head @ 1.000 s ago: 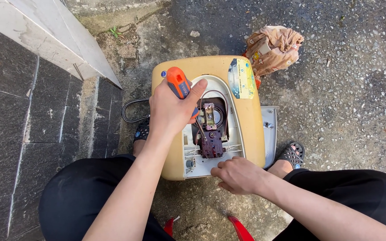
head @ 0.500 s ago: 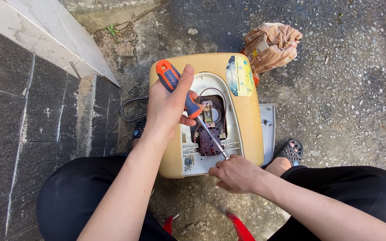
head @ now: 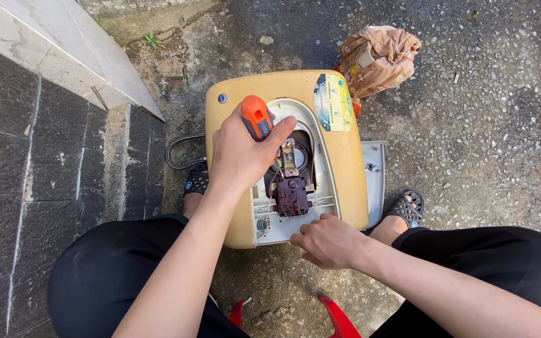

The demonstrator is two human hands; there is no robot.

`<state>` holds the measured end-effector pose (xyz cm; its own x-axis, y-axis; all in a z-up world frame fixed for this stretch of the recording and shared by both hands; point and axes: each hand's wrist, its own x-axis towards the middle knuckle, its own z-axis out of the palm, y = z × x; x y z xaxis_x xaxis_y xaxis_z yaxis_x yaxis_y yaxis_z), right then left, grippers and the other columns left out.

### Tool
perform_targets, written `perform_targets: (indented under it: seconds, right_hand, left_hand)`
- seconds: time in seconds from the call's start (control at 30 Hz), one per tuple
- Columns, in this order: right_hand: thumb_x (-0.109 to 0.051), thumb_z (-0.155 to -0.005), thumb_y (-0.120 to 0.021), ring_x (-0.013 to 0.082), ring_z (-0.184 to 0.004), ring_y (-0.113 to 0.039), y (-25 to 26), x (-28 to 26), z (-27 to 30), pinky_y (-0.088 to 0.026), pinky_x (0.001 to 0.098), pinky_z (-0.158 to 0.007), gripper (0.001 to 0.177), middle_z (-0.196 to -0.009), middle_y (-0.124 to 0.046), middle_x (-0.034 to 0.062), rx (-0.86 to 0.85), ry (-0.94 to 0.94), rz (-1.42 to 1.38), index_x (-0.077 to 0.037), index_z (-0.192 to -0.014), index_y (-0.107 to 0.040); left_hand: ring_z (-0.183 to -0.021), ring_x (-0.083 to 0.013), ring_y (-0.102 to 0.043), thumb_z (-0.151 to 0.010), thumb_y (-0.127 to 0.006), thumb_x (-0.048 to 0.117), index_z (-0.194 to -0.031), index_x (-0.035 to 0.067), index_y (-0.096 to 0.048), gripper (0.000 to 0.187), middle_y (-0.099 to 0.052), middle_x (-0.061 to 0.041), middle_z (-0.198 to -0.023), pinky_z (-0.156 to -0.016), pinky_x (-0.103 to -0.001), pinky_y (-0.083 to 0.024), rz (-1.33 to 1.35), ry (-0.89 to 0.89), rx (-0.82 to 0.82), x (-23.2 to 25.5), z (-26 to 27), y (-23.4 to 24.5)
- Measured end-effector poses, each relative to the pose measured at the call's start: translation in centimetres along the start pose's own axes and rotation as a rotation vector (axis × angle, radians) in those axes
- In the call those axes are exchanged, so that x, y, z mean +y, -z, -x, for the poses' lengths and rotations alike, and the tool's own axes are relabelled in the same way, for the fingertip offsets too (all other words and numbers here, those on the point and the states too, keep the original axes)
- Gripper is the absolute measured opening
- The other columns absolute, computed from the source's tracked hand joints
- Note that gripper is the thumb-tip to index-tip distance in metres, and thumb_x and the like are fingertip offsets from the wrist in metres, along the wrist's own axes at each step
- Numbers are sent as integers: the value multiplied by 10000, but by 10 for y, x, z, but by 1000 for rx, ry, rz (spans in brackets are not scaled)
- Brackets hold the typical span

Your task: Disassembling a small appliance using a screwdriver to access internal components for repair.

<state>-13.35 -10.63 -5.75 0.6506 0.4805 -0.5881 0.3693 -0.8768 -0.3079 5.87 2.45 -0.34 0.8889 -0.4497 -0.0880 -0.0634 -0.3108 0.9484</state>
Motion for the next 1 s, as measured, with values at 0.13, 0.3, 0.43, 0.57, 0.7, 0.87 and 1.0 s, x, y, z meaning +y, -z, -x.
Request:
perform_targets:
  seconds: [0.13,0.3,0.43,0.57,0.7,0.87,1.0]
  right_hand:
    - [-320,-1000,-648,297,-913,-750,1,0,-1,-568,466,-890,256,-938,-729,105,-23,-3,14,-126,-1166,-659]
    - [-338,-972,-672,303,-893,-752,-7,2,-6,-575,472,-850,259,-926,-715,97,3,6,22,-134,-1131,-662]
    - [-337,-963,-679,290,-875,-751,-12,1,-9,-577,469,-838,253,-924,-712,97,15,4,31,-143,-1125,-673]
    - [-322,-937,-706,322,-876,-753,-16,6,-8,-577,483,-823,260,-927,-708,105,38,30,25,-130,-1111,-679]
    - [-317,-925,-718,339,-890,-753,-19,6,-7,-574,497,-826,276,-942,-707,119,53,31,-1,-115,-1109,-685]
    - [-326,-925,-715,341,-896,-752,-20,5,-5,-573,498,-833,283,-946,-705,117,46,25,7,-120,-1116,-679]
    - [-341,-937,-703,342,-914,-750,-15,4,-2,-571,504,-845,300,-965,-706,115,38,30,14,-125,-1142,-670]
  left_hand:
    - [-628,-325,-744,-863,-790,528,-931,71,-621,492,-662,-118,-620,-562,-419,-598,-53,1,-37,16,9,-2]
    - [-738,-371,-740,-812,-808,510,-940,45,-637,512,-727,-144,-742,-690,-450,-560,-59,-9,-144,22,17,-19]
    - [-733,-394,-729,-842,-789,432,-935,51,-627,424,-713,-174,-735,-679,-450,-557,-69,-38,-230,35,19,-21]
    - [-721,-401,-730,-832,-805,472,-958,45,-648,473,-740,-165,-764,-700,-459,-556,-64,-56,-208,30,15,-21]
    - [-738,-386,-738,-841,-815,458,-972,32,-662,471,-755,-173,-785,-710,-465,-569,-44,-89,-186,28,16,-21]
    - [-729,-373,-747,-845,-818,487,-969,57,-663,474,-766,-133,-802,-704,-467,-578,-21,-107,-140,23,16,-22]
    - [-735,-377,-752,-837,-832,467,-980,47,-656,477,-773,-138,-829,-719,-471,-585,-5,-90,-132,16,19,-27]
